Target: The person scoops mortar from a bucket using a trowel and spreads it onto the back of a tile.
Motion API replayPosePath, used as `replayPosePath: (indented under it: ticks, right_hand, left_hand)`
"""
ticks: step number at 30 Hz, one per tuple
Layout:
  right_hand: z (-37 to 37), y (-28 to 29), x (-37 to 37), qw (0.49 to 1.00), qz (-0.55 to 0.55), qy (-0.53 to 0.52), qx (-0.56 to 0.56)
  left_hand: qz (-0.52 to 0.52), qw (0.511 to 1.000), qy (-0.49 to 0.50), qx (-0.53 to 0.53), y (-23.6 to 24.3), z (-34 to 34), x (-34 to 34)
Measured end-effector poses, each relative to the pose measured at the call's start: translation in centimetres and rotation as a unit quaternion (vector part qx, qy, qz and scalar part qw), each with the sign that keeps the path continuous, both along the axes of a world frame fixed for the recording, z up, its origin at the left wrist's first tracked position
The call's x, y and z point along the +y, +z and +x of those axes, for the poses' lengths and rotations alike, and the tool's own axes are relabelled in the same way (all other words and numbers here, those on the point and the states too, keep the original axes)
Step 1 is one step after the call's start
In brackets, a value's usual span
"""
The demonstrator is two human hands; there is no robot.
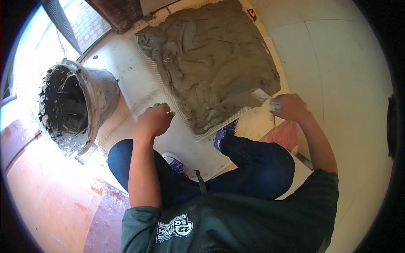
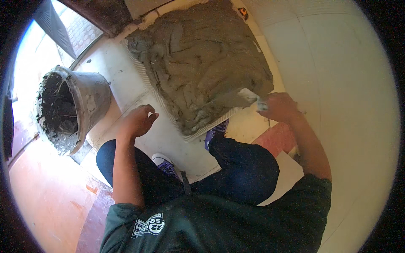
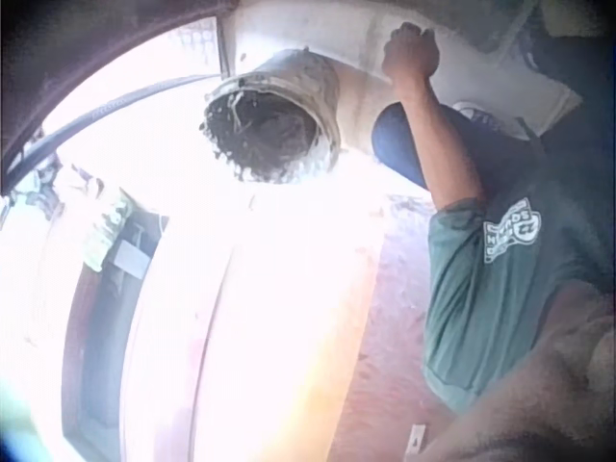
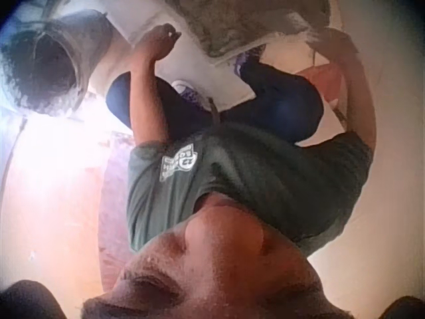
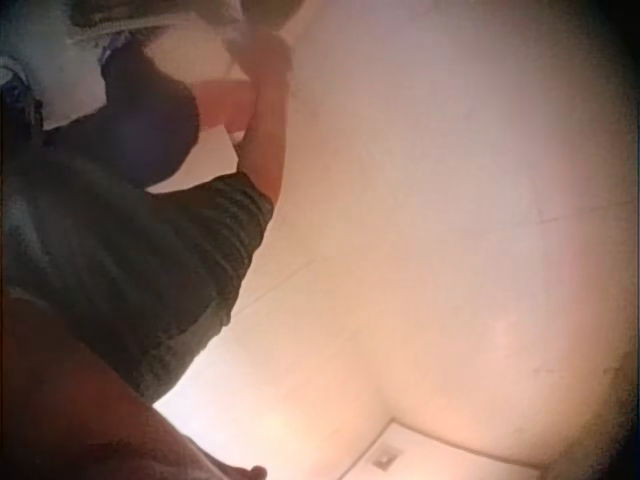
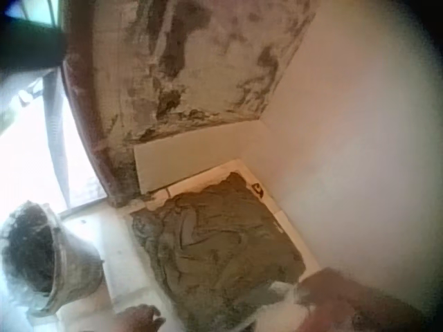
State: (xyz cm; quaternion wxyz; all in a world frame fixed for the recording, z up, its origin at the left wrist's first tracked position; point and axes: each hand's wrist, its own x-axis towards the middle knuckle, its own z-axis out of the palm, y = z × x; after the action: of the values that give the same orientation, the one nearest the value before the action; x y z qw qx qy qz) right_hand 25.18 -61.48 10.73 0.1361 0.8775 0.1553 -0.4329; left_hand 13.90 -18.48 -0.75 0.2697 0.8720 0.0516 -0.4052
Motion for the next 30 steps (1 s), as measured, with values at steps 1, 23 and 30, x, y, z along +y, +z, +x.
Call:
replayPosePath:
  ticks: [1, 23, 30]
  right_hand:
    - [-0.1, -1.4, 0.2, 0.997, -0.023, 0.068, -0.011]
    - [1.4, -6.7, 7.2, 0.939, 0.134, -0.267, 0.173]
    - [1.5, -3.6, 5.2, 0.924, 0.07, -0.354, 0.13]
  left_hand:
    - [0.004, 1.0, -0.012, 0.012, -0.1, 0.3, -0.5]
    - [0.009, 1.0, 0.005, -0.004, 0.4, 0.0, 0.0]
    - [0.011, 1.0, 0.002, -0.003, -0.3, -0.4, 0.3]
